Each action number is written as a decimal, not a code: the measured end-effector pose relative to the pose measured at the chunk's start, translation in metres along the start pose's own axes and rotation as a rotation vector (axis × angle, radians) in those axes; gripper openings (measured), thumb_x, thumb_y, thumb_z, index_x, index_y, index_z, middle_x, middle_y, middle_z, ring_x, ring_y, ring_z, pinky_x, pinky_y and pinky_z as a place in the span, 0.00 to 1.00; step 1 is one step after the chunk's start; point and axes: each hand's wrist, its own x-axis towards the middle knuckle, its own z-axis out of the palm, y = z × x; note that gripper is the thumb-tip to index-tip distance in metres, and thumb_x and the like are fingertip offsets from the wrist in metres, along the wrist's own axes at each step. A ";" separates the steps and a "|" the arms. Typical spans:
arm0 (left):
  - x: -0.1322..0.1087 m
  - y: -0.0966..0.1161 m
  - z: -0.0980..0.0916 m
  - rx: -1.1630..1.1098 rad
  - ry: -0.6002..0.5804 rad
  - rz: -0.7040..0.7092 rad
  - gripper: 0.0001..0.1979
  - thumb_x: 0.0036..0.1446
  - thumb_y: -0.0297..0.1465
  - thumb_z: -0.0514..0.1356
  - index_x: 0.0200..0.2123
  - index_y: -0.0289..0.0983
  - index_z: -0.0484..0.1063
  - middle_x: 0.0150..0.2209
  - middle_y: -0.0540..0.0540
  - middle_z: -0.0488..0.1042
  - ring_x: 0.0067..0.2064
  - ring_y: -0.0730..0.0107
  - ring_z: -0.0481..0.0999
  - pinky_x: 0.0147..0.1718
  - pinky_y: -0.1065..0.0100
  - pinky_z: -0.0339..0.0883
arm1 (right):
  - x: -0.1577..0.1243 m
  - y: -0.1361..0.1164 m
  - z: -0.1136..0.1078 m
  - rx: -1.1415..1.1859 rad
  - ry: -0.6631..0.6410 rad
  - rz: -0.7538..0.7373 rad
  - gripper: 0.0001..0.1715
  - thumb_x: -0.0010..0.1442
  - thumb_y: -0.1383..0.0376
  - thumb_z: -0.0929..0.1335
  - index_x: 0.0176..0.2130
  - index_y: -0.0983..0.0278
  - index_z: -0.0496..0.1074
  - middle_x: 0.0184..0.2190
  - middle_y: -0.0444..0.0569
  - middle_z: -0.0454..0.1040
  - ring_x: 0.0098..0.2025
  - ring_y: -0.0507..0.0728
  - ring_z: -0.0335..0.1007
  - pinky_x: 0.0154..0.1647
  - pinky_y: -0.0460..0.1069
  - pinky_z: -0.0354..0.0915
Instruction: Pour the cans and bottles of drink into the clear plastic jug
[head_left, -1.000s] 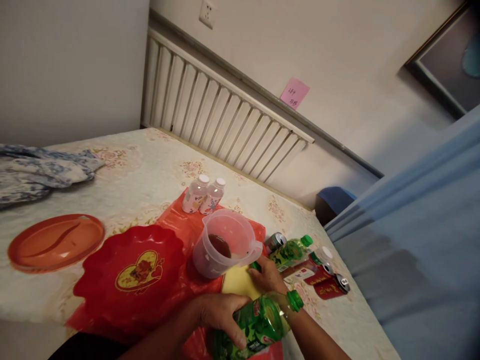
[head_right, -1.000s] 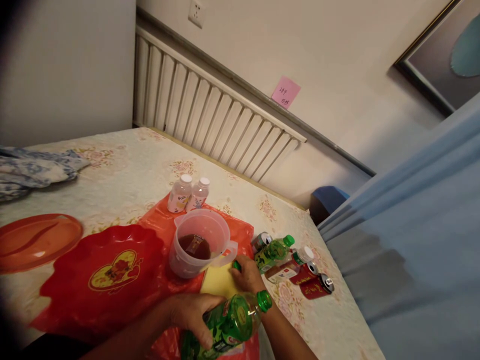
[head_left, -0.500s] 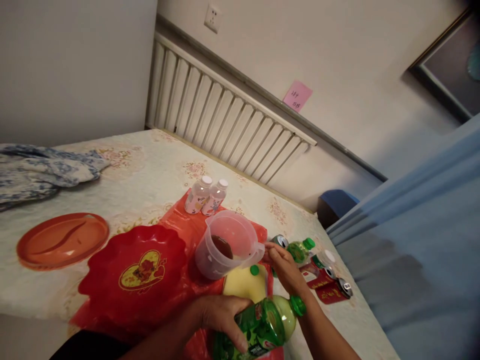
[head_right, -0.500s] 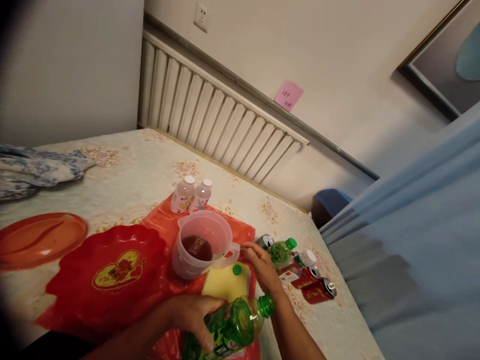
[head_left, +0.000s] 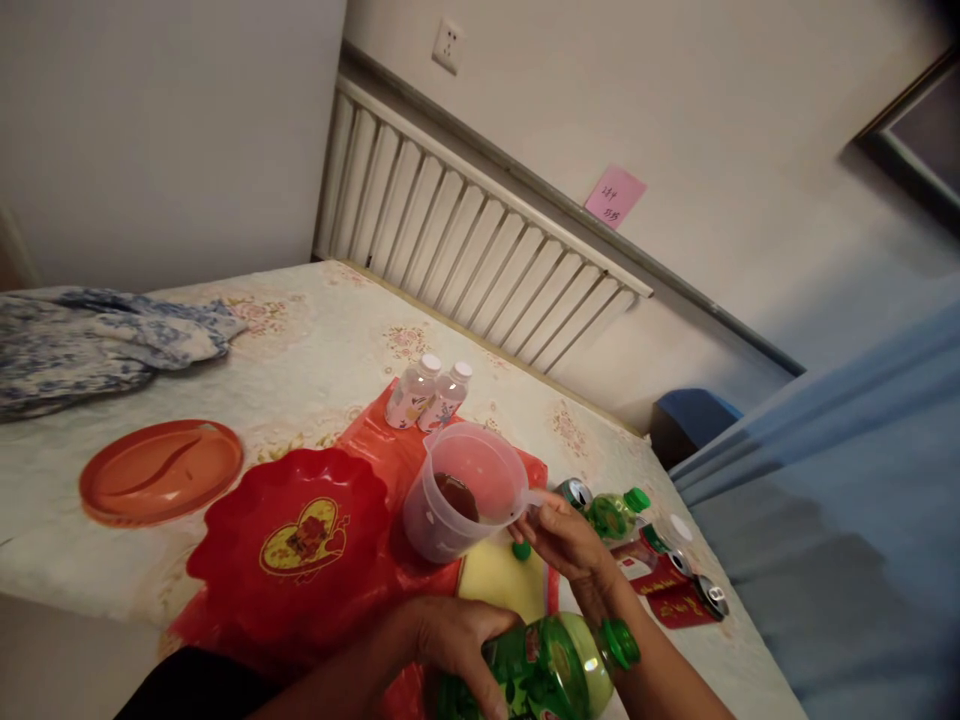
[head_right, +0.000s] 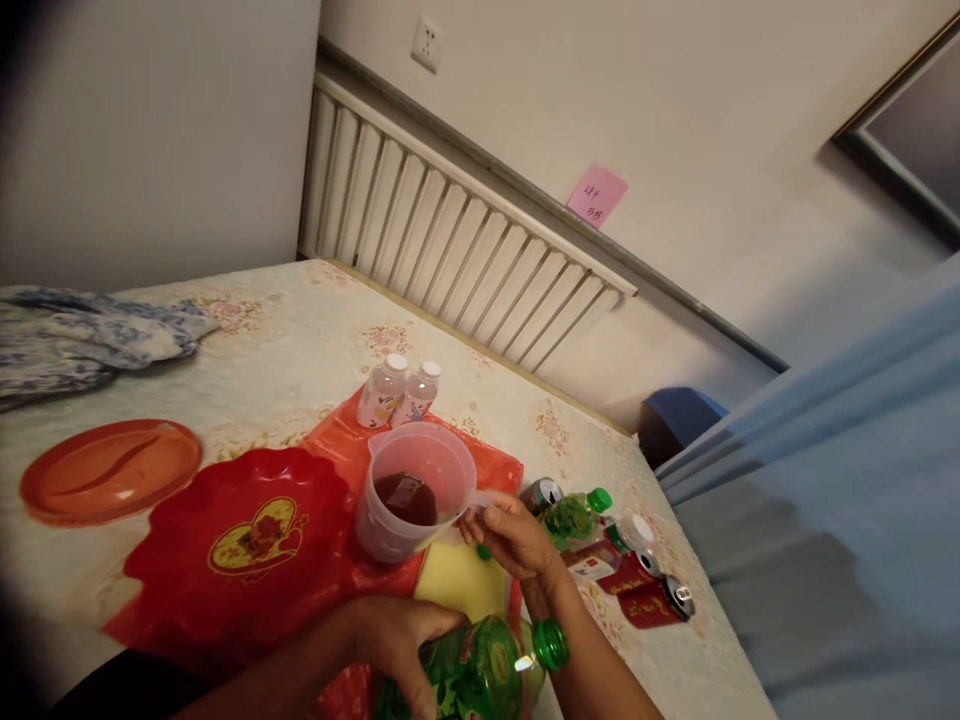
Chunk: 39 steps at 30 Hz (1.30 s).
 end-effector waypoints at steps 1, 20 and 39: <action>0.000 0.001 0.000 0.012 -0.004 -0.001 0.33 0.23 0.33 0.77 0.39 0.40 0.72 0.33 0.53 0.74 0.29 0.72 0.71 0.25 0.73 0.66 | 0.002 -0.003 0.003 0.002 -0.011 0.003 0.26 0.48 0.44 0.73 0.26 0.64 0.72 0.19 0.41 0.62 0.25 0.53 0.59 0.34 0.49 0.60; -0.004 0.004 -0.005 0.137 -0.034 0.010 0.34 0.25 0.35 0.77 0.41 0.40 0.71 0.34 0.53 0.73 0.29 0.70 0.72 0.24 0.71 0.68 | 0.012 -0.079 0.019 0.018 0.250 -0.267 0.25 0.52 0.49 0.73 0.18 0.62 0.64 0.15 0.37 0.51 0.20 0.50 0.47 0.28 0.50 0.58; -0.019 0.011 -0.021 -0.009 0.208 0.223 0.35 0.30 0.31 0.73 0.47 0.39 0.69 0.41 0.52 0.75 0.41 0.67 0.73 0.38 0.69 0.67 | -0.141 -0.167 -0.030 -0.293 0.782 -0.242 0.26 0.52 0.51 0.71 0.16 0.60 0.60 0.16 0.40 0.51 0.20 0.52 0.48 0.21 0.49 0.53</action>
